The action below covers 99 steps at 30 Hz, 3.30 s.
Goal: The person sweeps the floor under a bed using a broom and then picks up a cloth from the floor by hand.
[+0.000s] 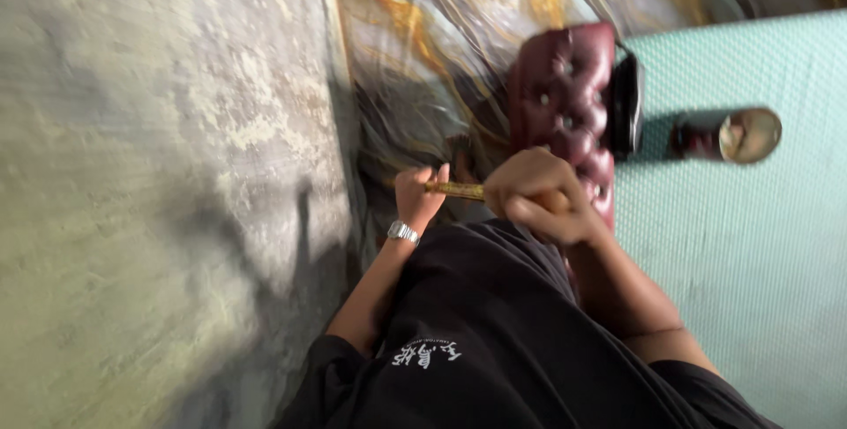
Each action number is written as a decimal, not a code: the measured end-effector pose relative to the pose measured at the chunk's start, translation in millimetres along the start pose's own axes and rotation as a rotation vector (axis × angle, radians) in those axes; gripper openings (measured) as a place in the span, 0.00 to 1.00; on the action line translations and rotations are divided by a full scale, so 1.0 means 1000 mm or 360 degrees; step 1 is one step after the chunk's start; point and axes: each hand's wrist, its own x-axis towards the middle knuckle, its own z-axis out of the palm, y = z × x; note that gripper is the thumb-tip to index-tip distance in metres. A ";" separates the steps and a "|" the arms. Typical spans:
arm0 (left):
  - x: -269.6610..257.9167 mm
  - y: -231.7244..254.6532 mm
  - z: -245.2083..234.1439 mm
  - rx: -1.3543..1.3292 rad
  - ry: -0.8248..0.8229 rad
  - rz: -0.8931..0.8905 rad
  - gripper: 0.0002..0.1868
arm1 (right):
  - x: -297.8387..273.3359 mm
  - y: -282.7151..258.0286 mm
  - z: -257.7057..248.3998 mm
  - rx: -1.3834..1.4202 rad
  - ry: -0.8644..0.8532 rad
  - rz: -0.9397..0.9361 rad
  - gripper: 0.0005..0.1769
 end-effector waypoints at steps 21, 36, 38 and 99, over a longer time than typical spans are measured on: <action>0.240 -0.114 0.169 0.0336 -0.0122 -0.0311 0.18 | 0.079 0.049 -0.136 -0.0626 -0.0063 0.0195 0.20; 0.131 -0.017 0.128 0.0248 0.0120 -0.0307 0.16 | 0.079 -0.015 -0.185 -0.0145 -0.0088 0.0196 0.20; 0.125 -0.024 0.140 0.0250 0.0017 -0.0437 0.17 | 0.079 -0.009 -0.185 -0.0081 -0.0112 0.0258 0.21; 0.259 -0.049 0.264 -0.0157 0.0158 -0.0045 0.12 | 0.100 0.017 -0.205 -0.0640 -0.0423 0.0031 0.22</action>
